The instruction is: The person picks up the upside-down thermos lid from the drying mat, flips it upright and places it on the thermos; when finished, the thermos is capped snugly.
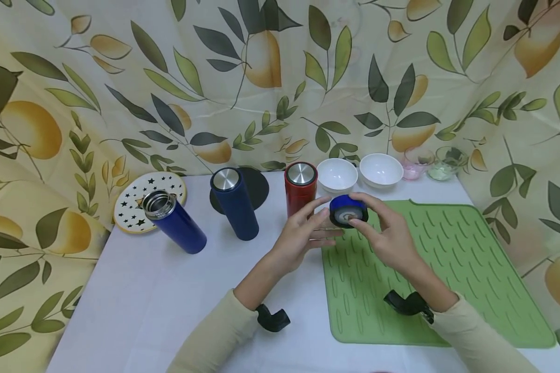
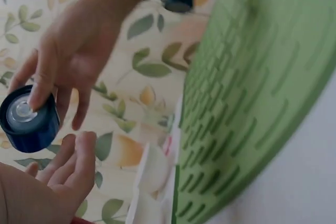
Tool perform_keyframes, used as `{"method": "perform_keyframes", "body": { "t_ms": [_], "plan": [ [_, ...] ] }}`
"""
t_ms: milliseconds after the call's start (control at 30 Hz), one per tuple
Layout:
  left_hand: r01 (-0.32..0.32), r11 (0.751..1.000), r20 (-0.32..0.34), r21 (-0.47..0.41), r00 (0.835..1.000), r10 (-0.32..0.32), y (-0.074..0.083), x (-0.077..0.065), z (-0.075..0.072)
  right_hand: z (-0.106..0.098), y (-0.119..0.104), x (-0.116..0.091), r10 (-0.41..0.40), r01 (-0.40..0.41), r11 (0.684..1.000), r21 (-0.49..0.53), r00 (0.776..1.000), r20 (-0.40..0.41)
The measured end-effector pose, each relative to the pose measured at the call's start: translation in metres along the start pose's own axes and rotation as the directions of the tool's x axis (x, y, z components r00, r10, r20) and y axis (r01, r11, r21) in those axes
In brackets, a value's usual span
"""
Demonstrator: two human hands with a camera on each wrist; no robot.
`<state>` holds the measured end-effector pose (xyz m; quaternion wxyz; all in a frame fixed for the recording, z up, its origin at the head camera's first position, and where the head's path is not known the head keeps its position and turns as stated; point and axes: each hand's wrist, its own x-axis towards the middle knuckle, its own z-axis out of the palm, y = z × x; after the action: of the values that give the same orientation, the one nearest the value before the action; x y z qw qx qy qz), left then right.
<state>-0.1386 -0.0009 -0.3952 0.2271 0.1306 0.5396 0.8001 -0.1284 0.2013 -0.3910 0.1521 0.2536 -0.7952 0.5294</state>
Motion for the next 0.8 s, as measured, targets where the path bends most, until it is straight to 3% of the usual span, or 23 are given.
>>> {"method": "perform_keyframes", "body": {
  "t_ms": [100,300,467,567,633,700,800],
  "plan": [
    [0.096,0.99,0.031,-0.101,0.995,-0.093,-0.003,0.004,0.001,0.003,0.003,-0.001,-0.076,0.076,0.997,-0.02,0.997,-0.016],
    [0.146,0.974,0.034,-0.175,0.989,-0.142,-0.003,0.006,0.005,0.006,0.006,0.0,-0.139,0.139,0.99,-0.009,0.99,-0.011],
    [0.156,0.968,0.013,-0.197,0.988,-0.157,-0.002,0.008,0.008,0.003,0.004,0.0,-0.077,0.079,0.994,-0.072,0.997,0.032],
    [0.167,0.965,-0.004,-0.203,0.985,-0.171,-0.003,0.009,0.008,-0.005,0.003,0.002,0.06,-0.049,0.996,-0.081,0.989,0.135],
    [0.172,0.963,-0.018,-0.205,0.984,-0.18,-0.004,0.01,0.007,-0.012,0.002,0.005,0.184,-0.181,0.983,-0.036,0.956,0.227],
    [0.177,0.964,-0.036,-0.2,0.982,-0.188,-0.005,0.011,0.006,-0.02,0.001,0.008,0.291,-0.316,0.948,0.03,0.905,0.31],
    [0.169,0.971,-0.061,-0.169,0.982,-0.181,-0.007,0.011,0.005,-0.027,0.0,0.015,0.367,-0.432,0.898,0.084,0.84,0.399]
  ]
}}
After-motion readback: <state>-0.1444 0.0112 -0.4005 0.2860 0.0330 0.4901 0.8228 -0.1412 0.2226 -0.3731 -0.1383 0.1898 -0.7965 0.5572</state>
